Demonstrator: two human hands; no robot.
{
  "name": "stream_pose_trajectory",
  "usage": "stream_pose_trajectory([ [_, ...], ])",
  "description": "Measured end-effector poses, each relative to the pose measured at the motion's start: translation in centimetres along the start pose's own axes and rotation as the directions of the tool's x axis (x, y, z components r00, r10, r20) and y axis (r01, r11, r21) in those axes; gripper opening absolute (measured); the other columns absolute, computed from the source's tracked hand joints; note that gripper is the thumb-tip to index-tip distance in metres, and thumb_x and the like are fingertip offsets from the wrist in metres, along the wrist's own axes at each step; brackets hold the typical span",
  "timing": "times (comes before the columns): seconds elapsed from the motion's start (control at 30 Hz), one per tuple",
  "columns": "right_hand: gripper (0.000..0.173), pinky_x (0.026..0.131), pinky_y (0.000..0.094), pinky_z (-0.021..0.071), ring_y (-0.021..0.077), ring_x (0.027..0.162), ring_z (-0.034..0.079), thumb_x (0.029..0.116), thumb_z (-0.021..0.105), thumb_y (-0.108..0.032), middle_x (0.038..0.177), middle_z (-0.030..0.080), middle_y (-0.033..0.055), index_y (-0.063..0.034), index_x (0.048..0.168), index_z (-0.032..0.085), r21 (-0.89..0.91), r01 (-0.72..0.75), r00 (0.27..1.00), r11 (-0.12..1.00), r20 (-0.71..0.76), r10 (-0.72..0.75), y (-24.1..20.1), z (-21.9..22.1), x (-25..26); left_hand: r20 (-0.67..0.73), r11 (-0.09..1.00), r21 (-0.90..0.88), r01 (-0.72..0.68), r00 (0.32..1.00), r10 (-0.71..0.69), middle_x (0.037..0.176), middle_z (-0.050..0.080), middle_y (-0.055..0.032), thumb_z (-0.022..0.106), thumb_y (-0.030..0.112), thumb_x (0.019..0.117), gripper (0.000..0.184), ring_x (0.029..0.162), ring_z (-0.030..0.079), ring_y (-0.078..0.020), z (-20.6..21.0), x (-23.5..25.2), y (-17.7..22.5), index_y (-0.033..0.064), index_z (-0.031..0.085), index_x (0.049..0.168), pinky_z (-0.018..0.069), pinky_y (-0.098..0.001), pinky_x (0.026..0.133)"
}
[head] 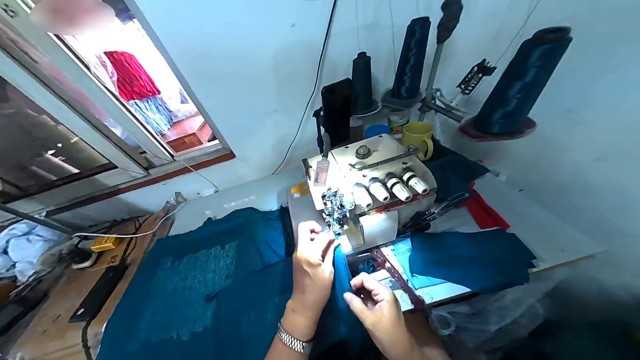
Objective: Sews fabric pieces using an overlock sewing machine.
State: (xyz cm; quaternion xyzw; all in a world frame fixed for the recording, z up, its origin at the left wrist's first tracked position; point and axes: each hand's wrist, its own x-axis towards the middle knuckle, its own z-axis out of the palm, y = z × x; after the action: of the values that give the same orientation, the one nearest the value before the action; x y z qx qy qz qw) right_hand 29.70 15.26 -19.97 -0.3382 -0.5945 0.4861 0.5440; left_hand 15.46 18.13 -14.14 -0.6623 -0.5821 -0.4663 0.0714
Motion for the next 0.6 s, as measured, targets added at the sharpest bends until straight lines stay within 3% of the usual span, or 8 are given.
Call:
stream_pose_trajectory([
  [0.1,0.023,0.077,0.0223,0.0599,0.0052,0.088,0.070,0.0844,0.063,-0.005,0.097,0.073,0.0022,-0.0025,0.106,0.069,-0.007,-0.051,0.995,0.999,0.082,0.051,0.7,0.0,-0.4,0.024,0.924,0.368,-0.101,0.995,0.099,0.113,0.073,-0.0093,0.063,0.013,0.0930,0.021,0.108,0.065,-0.0290,0.1,-2.3,1.6,0.0126,0.080,0.105,0.0442,-0.0529,0.096],
  [0.2,0.019,0.071,0.0160,0.0534,-0.0023,0.079,0.065,0.0872,0.056,-0.004,0.086,0.072,-0.0010,-0.0027,0.096,0.073,-0.061,-0.058,0.997,0.996,0.056,0.061,0.5,-0.8,-0.8,0.070,0.856,0.513,-0.068,0.997,0.037,0.126,0.072,-0.0066,0.054,0.012,0.0943,0.034,0.118,0.066,-0.0331,0.5,-4.0,3.0,0.0169,0.078,0.119,0.0384,-0.0658,0.103],
  [0.3,0.021,0.067,0.0130,0.0508,-0.0054,0.073,0.062,0.0894,0.052,-0.002,0.081,0.070,-0.0042,-0.0032,0.092,0.073,-0.011,-0.072,0.995,0.997,0.066,0.073,0.1,-1.5,-0.4,0.044,0.867,0.496,-0.039,0.999,0.020,0.133,0.069,-0.0056,0.053,0.013,0.0971,0.037,0.124,0.064,-0.0323,1.5,-4.1,3.0,0.0206,0.076,0.125,0.0346,-0.0672,0.107],
  [0.4,0.022,0.068,0.0146,0.0520,-0.0037,0.075,0.063,0.0902,0.052,-0.003,0.082,0.069,-0.0059,-0.0060,0.092,0.073,0.068,-0.123,0.989,0.990,0.085,0.117,0.0,-1.7,0.7,0.044,0.882,0.468,-0.047,0.999,0.030,0.137,0.066,-0.0058,0.053,0.014,0.0986,0.038,0.129,0.060,-0.0306,2.2,-3.5,2.5,0.0209,0.072,0.131,0.0346,-0.0654,0.109],
  [0.5,0.022,0.068,0.0187,0.0508,0.0002,0.074,0.062,0.0917,0.051,-0.003,0.080,0.068,-0.0050,-0.0072,0.089,0.072,0.152,-0.225,0.969,0.962,0.139,0.204,-0.1,-1.7,1.9,0.112,0.970,0.237,-0.055,0.993,0.029,0.139,0.065,-0.0042,0.053,0.024,0.1035,0.034,0.135,0.056,-0.0232,0.6,-2.7,1.3,0.0169,0.071,0.132,0.0366,-0.0596,0.115],
  [0.57,0.021,0.069,0.0202,0.0521,0.0028,0.075,0.063,0.0924,0.051,-0.002,0.082,0.069,-0.0026,-0.0054,0.091,0.072,0.206,-0.265,0.959,0.942,0.157,0.235,-0.2,-1.8,2.4,0.157,0.999,0.019,0.026,0.987,-0.028,0.138,0.066,-0.0004,0.055,0.026,0.1030,0.034,0.136,0.055,-0.0158,-2.1,-2.6,0.0,0.0131,0.070,0.131,0.0384,-0.0505,0.118],
  [0.6,0.020,0.071,0.0208,0.0529,0.0037,0.077,0.064,0.0929,0.052,-0.002,0.083,0.068,-0.0018,-0.0048,0.092,0.071,0.219,-0.277,0.955,0.936,0.174,0.242,-0.2,-1.9,2.6,0.140,0.997,-0.009,0.075,0.987,-0.073,0.135,0.067,-0.0018,0.055,0.027,0.1029,0.034,0.133,0.058,-0.0163,-3.8,-3.0,-0.8,0.0111,0.069,0.130,0.0433,-0.0470,0.115],
])
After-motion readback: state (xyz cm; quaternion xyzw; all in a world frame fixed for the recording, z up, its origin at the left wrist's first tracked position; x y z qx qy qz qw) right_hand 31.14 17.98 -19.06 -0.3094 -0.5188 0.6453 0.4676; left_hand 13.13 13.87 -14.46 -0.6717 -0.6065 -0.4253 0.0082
